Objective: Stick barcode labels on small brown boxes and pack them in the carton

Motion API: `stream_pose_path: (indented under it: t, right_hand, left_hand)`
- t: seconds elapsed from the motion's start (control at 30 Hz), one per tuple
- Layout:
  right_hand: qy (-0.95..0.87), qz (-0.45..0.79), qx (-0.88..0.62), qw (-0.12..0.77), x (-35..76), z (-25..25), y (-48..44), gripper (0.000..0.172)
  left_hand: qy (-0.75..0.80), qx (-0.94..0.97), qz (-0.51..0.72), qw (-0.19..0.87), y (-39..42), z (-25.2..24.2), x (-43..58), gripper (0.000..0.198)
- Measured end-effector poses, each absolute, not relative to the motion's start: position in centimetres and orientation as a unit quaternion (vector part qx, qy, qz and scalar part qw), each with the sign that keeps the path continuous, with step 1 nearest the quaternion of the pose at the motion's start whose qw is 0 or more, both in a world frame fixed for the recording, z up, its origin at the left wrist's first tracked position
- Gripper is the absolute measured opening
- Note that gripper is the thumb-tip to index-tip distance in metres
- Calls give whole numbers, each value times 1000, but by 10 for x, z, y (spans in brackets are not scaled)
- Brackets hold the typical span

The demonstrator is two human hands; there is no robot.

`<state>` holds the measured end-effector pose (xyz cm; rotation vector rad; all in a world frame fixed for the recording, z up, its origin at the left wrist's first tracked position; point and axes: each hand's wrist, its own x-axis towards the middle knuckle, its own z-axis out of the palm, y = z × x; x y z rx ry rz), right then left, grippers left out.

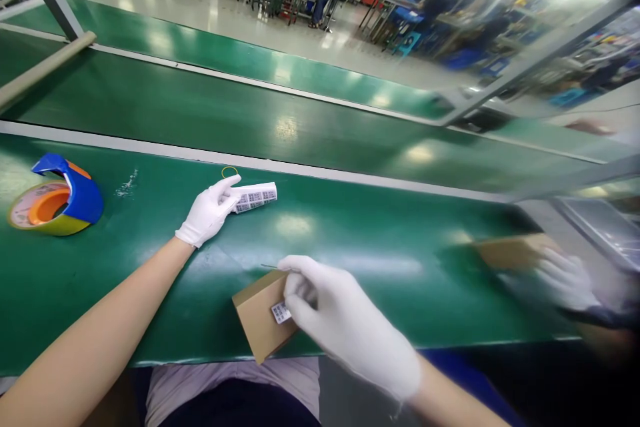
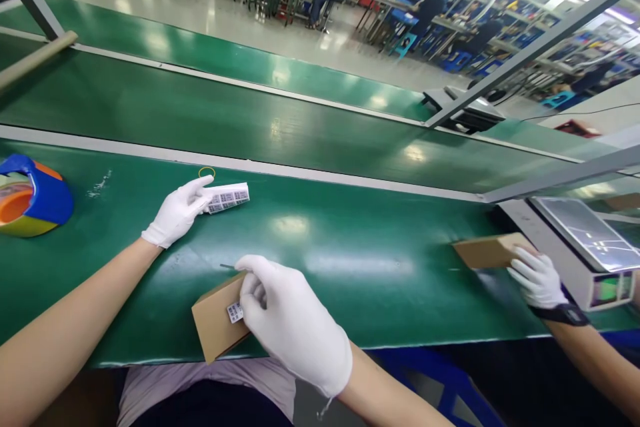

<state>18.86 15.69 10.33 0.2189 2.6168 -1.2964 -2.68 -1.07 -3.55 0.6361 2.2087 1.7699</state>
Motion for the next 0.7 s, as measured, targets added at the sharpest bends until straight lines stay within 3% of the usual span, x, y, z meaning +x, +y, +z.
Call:
stream_pose_path:
  t: [0.53, 0.7]
  right_hand:
    - [892, -430, 81, 116, 189, 107, 156, 44]
    - [931, -350, 56, 90, 192, 103, 146, 46]
  left_hand:
    - [747, 215, 617, 127, -10, -30, -24, 60]
    - [762, 219, 597, 119, -10, -30, -26, 60]
